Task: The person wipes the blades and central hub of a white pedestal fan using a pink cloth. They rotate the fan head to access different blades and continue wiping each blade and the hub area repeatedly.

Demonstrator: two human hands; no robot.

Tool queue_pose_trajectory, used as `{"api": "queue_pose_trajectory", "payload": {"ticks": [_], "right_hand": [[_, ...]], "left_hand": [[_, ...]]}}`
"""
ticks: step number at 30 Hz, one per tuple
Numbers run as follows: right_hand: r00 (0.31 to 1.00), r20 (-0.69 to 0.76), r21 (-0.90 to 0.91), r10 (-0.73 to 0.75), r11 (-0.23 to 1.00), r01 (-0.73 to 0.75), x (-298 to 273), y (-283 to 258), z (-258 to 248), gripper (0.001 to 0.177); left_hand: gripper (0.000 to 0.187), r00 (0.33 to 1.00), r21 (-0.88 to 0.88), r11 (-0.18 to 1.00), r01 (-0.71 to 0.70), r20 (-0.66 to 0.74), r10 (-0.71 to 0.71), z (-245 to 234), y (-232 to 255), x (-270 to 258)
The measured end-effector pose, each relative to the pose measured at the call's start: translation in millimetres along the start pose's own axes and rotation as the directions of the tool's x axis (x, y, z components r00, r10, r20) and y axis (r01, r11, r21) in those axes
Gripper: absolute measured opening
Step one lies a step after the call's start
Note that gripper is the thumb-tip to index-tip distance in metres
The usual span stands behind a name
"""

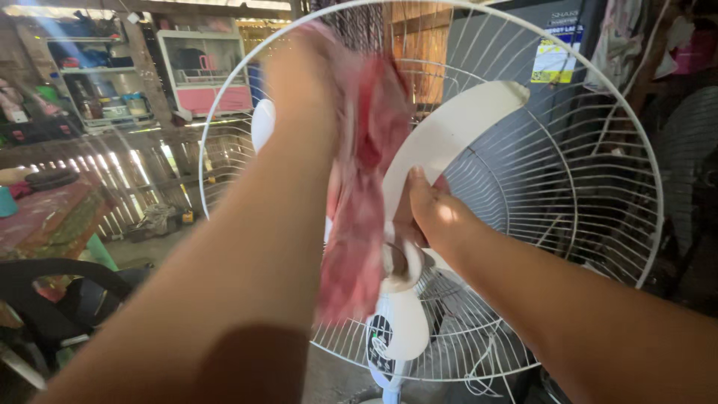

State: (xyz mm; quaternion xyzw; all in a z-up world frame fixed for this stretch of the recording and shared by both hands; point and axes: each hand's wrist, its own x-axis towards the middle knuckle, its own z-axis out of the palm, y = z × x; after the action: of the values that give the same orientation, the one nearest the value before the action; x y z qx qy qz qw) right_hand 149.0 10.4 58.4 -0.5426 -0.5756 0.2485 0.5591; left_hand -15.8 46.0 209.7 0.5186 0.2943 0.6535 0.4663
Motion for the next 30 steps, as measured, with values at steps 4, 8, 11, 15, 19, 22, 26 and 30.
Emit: {"api": "queue_pose_trajectory", "payload": {"ticks": [4,8,11,15,19,22,26,30], "right_hand": [[0.986,0.047,-0.189,0.158,0.971,-0.146,-3,-5,14,0.084],[0.980,-0.058,-0.263,0.191,0.944,-0.200,0,-3,4,0.087],[0.991,-0.077,-0.353,0.106,0.927,-0.127,12,-1,0,0.094],[0.991,-0.065,-0.375,0.117,0.918,-0.133,9,23,9,0.091],[0.993,-0.053,-0.323,0.109,0.939,-0.121,17,8,6,0.088],[0.995,-0.088,-0.217,0.036,0.975,-0.055,24,-12,8,0.086],[0.991,-0.132,-0.094,-0.012,0.996,-0.001,24,-14,2,0.084],[0.999,-0.039,-0.021,0.008,1.000,-0.009,14,10,16,0.082]], "left_hand": [[0.060,0.967,0.517,0.833,-0.199,0.244,0.079,17,-46,-16],[0.073,0.846,-0.045,0.997,-0.062,0.528,0.077,17,-97,-4],[0.078,0.929,0.653,0.688,-0.317,0.361,0.086,-7,-122,1],[0.090,0.977,0.432,0.900,0.059,0.159,-0.141,-29,-134,-17],[0.097,0.921,-0.040,0.996,0.075,0.386,-0.054,9,-85,3],[0.087,0.884,-0.065,0.997,0.033,0.468,0.001,55,-59,40],[0.070,0.893,0.234,0.943,-0.238,0.434,0.118,53,-84,50],[0.066,0.870,-0.033,0.993,0.116,0.486,-0.085,2,-118,7]]}}
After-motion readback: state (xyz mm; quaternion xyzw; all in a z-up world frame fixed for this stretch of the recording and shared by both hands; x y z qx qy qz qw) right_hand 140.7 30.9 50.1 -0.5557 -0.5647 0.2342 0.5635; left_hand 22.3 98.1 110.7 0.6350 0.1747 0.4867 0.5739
